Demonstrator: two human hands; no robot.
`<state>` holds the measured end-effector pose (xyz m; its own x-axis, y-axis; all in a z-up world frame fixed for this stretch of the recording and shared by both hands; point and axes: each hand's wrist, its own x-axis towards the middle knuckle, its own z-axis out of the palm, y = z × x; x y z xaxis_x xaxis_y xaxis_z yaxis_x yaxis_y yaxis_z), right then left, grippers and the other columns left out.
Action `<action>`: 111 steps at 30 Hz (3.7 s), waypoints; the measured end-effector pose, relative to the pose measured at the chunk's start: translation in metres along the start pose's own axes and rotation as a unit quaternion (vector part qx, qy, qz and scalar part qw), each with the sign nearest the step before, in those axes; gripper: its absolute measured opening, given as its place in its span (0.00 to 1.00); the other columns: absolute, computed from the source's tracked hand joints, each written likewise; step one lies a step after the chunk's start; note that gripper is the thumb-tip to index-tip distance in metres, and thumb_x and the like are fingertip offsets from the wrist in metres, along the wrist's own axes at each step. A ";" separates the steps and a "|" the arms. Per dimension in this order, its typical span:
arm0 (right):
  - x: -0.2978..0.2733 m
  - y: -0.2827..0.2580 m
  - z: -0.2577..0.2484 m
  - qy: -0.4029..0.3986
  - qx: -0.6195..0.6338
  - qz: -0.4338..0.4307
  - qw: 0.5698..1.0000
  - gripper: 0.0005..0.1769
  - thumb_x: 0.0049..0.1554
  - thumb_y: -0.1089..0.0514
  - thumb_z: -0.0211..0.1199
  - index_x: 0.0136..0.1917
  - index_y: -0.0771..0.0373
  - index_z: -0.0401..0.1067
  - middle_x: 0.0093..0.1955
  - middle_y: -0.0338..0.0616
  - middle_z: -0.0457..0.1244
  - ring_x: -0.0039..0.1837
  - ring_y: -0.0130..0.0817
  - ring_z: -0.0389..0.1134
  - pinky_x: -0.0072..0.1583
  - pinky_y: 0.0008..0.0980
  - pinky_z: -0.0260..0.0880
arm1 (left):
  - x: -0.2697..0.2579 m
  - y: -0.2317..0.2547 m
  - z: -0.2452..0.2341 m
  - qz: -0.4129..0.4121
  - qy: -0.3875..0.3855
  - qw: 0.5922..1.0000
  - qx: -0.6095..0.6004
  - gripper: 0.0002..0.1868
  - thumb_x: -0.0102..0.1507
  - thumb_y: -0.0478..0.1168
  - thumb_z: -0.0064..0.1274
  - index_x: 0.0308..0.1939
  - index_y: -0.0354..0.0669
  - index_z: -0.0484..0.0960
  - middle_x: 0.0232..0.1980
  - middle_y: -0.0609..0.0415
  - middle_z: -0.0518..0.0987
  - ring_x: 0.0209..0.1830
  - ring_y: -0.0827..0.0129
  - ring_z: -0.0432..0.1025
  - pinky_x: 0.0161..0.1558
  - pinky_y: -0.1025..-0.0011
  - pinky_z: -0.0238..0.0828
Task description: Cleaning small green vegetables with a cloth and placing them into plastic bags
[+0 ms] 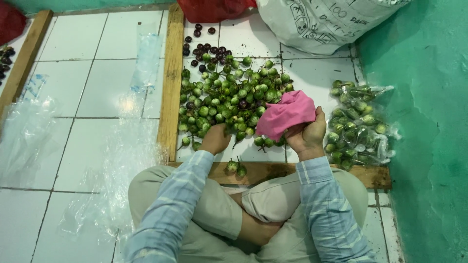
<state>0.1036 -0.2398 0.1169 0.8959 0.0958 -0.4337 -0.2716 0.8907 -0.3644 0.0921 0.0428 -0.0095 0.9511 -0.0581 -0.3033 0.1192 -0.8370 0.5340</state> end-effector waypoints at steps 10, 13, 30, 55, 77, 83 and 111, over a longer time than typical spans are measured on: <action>-0.044 0.030 0.053 -0.023 -0.144 -0.081 0.986 0.36 0.58 0.26 0.51 0.65 0.55 0.67 0.57 0.41 0.66 0.56 0.42 0.70 0.58 0.42 0.72 | -0.035 0.072 -0.012 0.063 0.001 0.757 -0.650 0.15 0.68 0.32 0.54 0.58 0.30 0.78 0.49 0.43 0.83 0.44 0.62 0.81 0.49 0.67 0.84; -0.034 0.066 0.026 -0.105 -0.382 -0.200 0.896 0.33 0.58 0.34 0.56 0.67 0.59 0.67 0.61 0.51 0.63 0.62 0.54 0.65 0.62 0.49 0.68 | -0.035 0.081 -0.007 0.027 -0.005 0.706 -0.708 0.14 0.67 0.32 0.56 0.56 0.30 0.81 0.47 0.46 0.83 0.43 0.61 0.80 0.46 0.63 0.83; -0.019 0.069 0.013 -0.172 -0.479 -0.367 0.779 0.15 0.65 0.64 0.45 0.60 0.60 0.70 0.45 0.49 0.68 0.48 0.41 0.72 0.61 0.49 0.68 | -0.059 0.098 -0.042 0.074 0.127 0.829 -0.539 0.12 0.68 0.41 0.60 0.34 0.37 0.91 0.26 0.48 0.84 0.31 0.77 0.72 0.35 0.70 0.76; -0.029 0.066 0.016 -0.156 -0.458 -0.391 0.783 0.17 0.71 0.54 0.42 0.49 0.63 0.70 0.42 0.42 0.65 0.45 0.30 0.65 0.57 0.37 0.67 | -0.060 0.097 -0.043 0.130 0.096 0.803 -0.574 0.11 0.69 0.39 0.59 0.37 0.36 0.90 0.28 0.47 0.84 0.30 0.75 0.73 0.34 0.73 0.75; -0.061 0.067 0.067 -0.163 -0.531 -0.435 0.709 0.14 0.66 0.57 0.57 0.44 0.68 0.75 0.34 0.57 0.66 0.40 0.49 0.70 0.54 0.48 0.71 | -0.075 0.115 -0.043 0.104 0.121 0.756 -0.635 0.17 0.59 0.33 0.69 0.50 0.31 0.84 0.41 0.46 0.85 0.39 0.73 0.79 0.41 0.74 0.80; -0.054 0.057 0.055 -0.200 -0.457 -0.345 0.796 0.28 0.71 0.43 0.38 0.39 0.54 0.72 0.29 0.36 0.64 0.33 0.25 0.65 0.51 0.32 0.72 | -0.070 0.110 -0.032 0.149 0.129 0.758 -0.621 0.23 0.57 0.30 0.69 0.54 0.33 0.79 0.43 0.49 0.84 0.43 0.75 0.78 0.46 0.77 0.79; -0.035 0.076 0.016 -0.183 -0.634 -0.395 0.639 0.20 0.57 0.48 0.69 0.52 0.68 0.75 0.43 0.63 0.68 0.51 0.63 0.72 0.51 0.50 0.73 | -0.053 0.084 -0.015 0.042 -0.026 0.580 -0.813 0.08 0.68 0.34 0.56 0.48 0.32 0.80 0.38 0.43 0.84 0.36 0.63 0.82 0.40 0.70 0.84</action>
<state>0.0570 -0.1682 0.1174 0.8889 0.1423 0.4354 0.4573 -0.3287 -0.8263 0.0556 -0.0166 0.0637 0.9683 -0.1134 -0.2227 0.2242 0.7877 0.5738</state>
